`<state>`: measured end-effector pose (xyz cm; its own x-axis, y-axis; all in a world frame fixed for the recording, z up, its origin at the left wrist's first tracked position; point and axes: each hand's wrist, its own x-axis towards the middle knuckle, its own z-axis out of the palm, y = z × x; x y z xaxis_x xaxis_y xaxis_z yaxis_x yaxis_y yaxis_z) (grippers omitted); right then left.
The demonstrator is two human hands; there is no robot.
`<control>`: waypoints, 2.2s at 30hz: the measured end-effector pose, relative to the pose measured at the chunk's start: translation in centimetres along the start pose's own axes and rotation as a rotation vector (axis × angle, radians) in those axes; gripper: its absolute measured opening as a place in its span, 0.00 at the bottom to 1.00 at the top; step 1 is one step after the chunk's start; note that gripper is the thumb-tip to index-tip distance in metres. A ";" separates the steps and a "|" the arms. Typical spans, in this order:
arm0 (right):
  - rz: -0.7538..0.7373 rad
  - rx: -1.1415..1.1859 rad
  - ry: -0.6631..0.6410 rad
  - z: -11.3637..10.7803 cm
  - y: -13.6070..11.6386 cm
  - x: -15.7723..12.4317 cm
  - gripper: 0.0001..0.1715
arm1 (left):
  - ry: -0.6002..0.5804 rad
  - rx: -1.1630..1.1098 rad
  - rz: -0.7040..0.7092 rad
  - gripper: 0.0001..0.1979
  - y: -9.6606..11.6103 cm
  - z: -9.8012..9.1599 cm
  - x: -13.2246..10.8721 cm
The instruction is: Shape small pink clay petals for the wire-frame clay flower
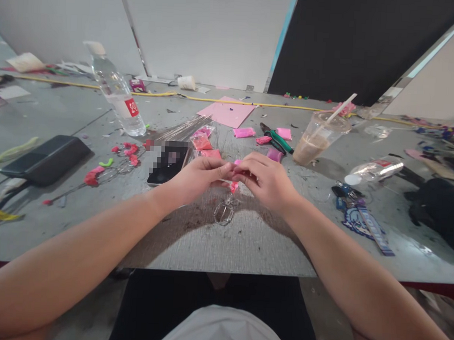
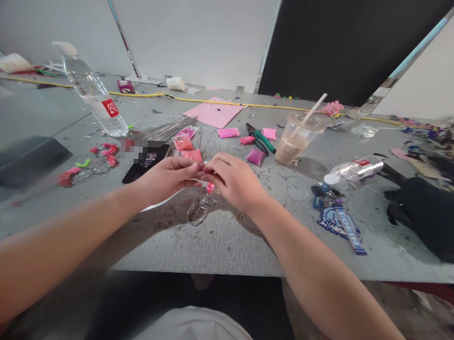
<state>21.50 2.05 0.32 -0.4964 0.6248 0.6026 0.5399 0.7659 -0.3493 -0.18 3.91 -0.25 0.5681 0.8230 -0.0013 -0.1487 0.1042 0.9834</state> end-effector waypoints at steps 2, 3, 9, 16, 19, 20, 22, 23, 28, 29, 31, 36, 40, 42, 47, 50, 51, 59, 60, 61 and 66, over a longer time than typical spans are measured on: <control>0.025 -0.019 -0.009 -0.2 0.0 -0.1 0.10 | -0.011 -0.019 -0.032 0.16 0.1 0.1 0.0; 0.036 -0.023 -0.003 -0.2 -0.1 -0.1 0.09 | -0.011 -0.021 -0.047 0.16 0.1 0.2 -0.1; 0.061 0.012 0.175 0.0 -0.3 0.1 0.12 | 0.202 0.037 0.024 0.13 0.7 0.9 -0.4; 0.579 0.256 0.327 -1.6 3.3 0.3 0.13 | 0.277 0.601 0.133 0.14 0.2 0.2 0.5; 0.800 0.341 0.319 -1.9 5.2 0.5 0.02 | 0.276 0.711 0.183 0.11 -0.1 -0.3 0.7; 0.852 0.346 0.304 -1.8 5.7 0.6 0.05 | 0.271 0.751 0.204 0.09 -0.1 -0.5 0.8; 0.948 0.359 0.262 -1.4 6.6 0.6 0.05 | 0.255 0.820 0.242 0.07 -0.2 -0.7 0.8; 1.003 0.366 0.234 -1.2 6.9 0.5 0.06 | 0.244 0.848 0.256 0.07 -0.2 -0.8 0.8; 1.149 0.368 0.092 -0.3 7.5 -0.3 0.14 | 0.220 0.940 0.310 0.08 -0.2 -1.1 0.8; 1.159 0.366 0.075 -0.2 7.5 -0.4 0.14 | 0.218 0.955 0.319 0.08 -0.1 -1.1 0.8; 1.177 0.369 0.055 0.0 7.3 -0.5 0.15 | 0.214 0.980 0.332 0.08 -0.1 -1.2 0.7; 1.196 0.442 0.068 -0.2 6.6 0.0 0.08 | 0.205 1.020 0.346 0.09 -0.1 -1.3 0.7; 1.193 0.414 0.070 -0.8 6.4 0.3 0.06 | 0.198 1.053 0.346 0.10 0.0 -1.6 0.8; 1.190 0.352 0.034 -0.9 6.2 0.3 0.10 | 0.185 1.082 0.337 0.10 0.3 -1.8 0.8; 1.097 0.096 -0.054 -0.4 5.4 0.0 0.20 | -0.090 1.274 0.126 0.24 1.5 -1.5 -0.3; 1.051 -0.018 -0.078 -0.2 5.2 -0.2 0.22 | -0.205 1.465 -0.051 0.31 1.7 -0.2 -1.3; 1.044 -0.038 -0.081 -0.3 5.3 -0.2 0.21 | -0.190 1.504 -0.054 0.32 1.5 0.3 -1.6; 1.006 0.060 -0.051 -2.7 5.3 0.4 0.09 | -0.094 1.475 -0.027 0.13 0.8 0.6 -2.2; 0.993 0.101 -0.053 -3.1 4.8 0.5 0.12 | -0.099 1.460 -0.020 0.11 0.9 0.2 -2.1; 0.976 0.144 -0.056 -3.6 4.3 0.7 0.12 | -0.108 1.443 -0.013 0.09 1.1 -0.2 -1.9; 0.833 0.300 0.020 -5.4 1.0 1.4 0.05 | -0.135 1.386 0.000 0.05 1.9 -2.1 -1.1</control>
<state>25.02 2.86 4.69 -0.0077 0.9968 0.0796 0.5187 0.0720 -0.8519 -2.83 4.40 1.27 0.6529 0.7549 -0.0623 0.7202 -0.5933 0.3596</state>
